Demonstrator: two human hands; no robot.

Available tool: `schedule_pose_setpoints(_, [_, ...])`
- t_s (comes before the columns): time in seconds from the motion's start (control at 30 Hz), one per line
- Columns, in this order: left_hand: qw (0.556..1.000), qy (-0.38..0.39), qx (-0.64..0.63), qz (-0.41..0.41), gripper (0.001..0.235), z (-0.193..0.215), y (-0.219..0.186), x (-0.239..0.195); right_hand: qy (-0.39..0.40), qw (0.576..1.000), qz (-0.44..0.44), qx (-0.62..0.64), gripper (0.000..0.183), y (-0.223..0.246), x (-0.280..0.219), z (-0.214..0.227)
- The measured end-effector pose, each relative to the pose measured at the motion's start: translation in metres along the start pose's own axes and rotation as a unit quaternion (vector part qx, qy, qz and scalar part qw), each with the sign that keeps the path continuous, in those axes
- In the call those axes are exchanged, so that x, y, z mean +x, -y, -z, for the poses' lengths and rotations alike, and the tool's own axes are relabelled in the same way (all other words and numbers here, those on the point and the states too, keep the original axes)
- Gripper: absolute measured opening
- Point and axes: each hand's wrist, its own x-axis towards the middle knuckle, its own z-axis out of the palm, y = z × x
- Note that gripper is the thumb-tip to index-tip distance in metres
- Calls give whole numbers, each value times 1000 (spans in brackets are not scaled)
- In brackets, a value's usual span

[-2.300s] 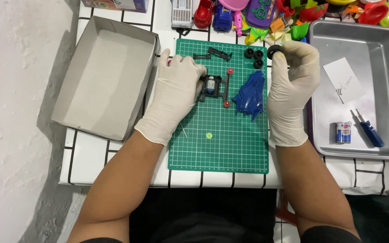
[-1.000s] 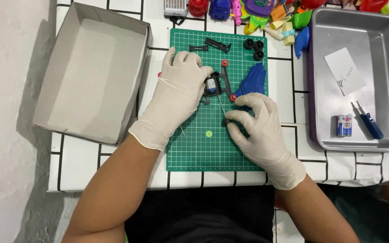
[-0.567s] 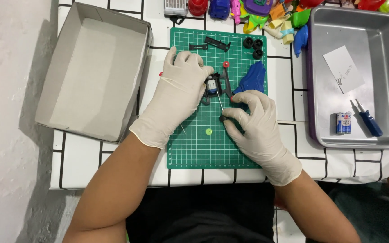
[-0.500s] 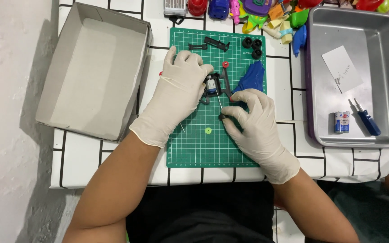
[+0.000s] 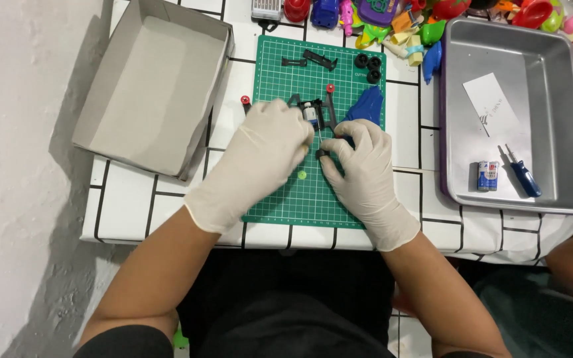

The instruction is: Assembling a mini 4WD toy car by mounting bumpers and other components onto the chassis on a cutting mat.

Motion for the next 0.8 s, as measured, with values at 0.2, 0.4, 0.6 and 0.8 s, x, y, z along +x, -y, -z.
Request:
schedule_pose_setpoints(0.2, [998,-26,-64,-7,7,-12,-29,-35,16,1000,-5,-7,29,1,0,0])
schedule_pose_setpoints(0.4, [998,-49,3,-31,11,-27,-23,-36,25,1000,-14,-2,29,1,0,1])
schedule_pose_setpoints(0.6, [988,-138,-74,14,5,-6,-12,-8,20,999,-29,1,34,2,-1,1])
schedule_pose_setpoints(0.8, [981,-85,-155,85,15,-7,30,63,0,1000,11,12,22,6,6,9])
